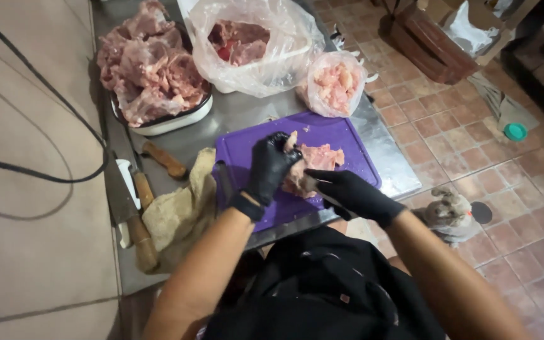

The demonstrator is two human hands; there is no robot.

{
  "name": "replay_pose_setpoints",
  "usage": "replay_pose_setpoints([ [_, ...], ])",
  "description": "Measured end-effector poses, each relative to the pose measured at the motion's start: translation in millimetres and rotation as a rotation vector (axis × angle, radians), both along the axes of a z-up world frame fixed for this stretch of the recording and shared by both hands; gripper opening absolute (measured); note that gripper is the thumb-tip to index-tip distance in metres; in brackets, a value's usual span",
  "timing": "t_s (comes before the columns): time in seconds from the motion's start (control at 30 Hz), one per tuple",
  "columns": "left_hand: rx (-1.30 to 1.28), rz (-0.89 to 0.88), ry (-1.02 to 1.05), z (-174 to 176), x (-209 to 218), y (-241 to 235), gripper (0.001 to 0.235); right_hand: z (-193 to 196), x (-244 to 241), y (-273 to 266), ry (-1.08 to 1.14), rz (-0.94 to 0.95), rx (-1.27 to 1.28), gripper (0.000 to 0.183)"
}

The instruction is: Trimming fat and skin from raw chicken pieces using a knife on a purple cutting board

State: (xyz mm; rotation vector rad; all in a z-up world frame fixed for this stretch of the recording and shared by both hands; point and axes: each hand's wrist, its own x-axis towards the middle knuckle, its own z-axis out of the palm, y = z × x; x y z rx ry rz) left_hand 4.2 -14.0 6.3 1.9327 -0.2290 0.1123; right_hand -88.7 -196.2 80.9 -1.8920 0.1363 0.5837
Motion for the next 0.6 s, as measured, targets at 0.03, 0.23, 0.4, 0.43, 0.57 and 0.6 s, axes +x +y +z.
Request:
replay_pose_setpoints([
  [0.03,-0.002,0.006,0.007,-10.1,6.2,5.6,0.017,21.5,-11.9,-1.6,0.067,-0.048,0.010,0.043],
  [0.23,-0.056,-0.120,-0.010,6.1,8.9,-19.7,0.019,-47.2,-0.7,-10.5,0.181,-0.150,0.227,0.036],
  [0.4,-0.167,-0.257,-0.009,39.4,17.4,-58.0,0.018,-63.6,0.5,18.6,0.199,-0.219,0.533,0.034],
  [0.43,-0.128,-0.234,-0.049,53.3,19.7,-59.7,0.022,-55.2,-14.5,14.5,-0.197,0.006,0.378,0.036],
  [0.57,-0.071,-0.227,-0.183,47.0,114.0,-77.2,0.026,-58.7,-39.3,-20.9,-0.055,-0.197,0.424,0.042],
  [0.6,-0.072,-0.235,-0.188,49.4,129.3,-86.4,0.026,-28.3,-47.9,-19.5,-0.062,-0.204,0.424,0.042],
])
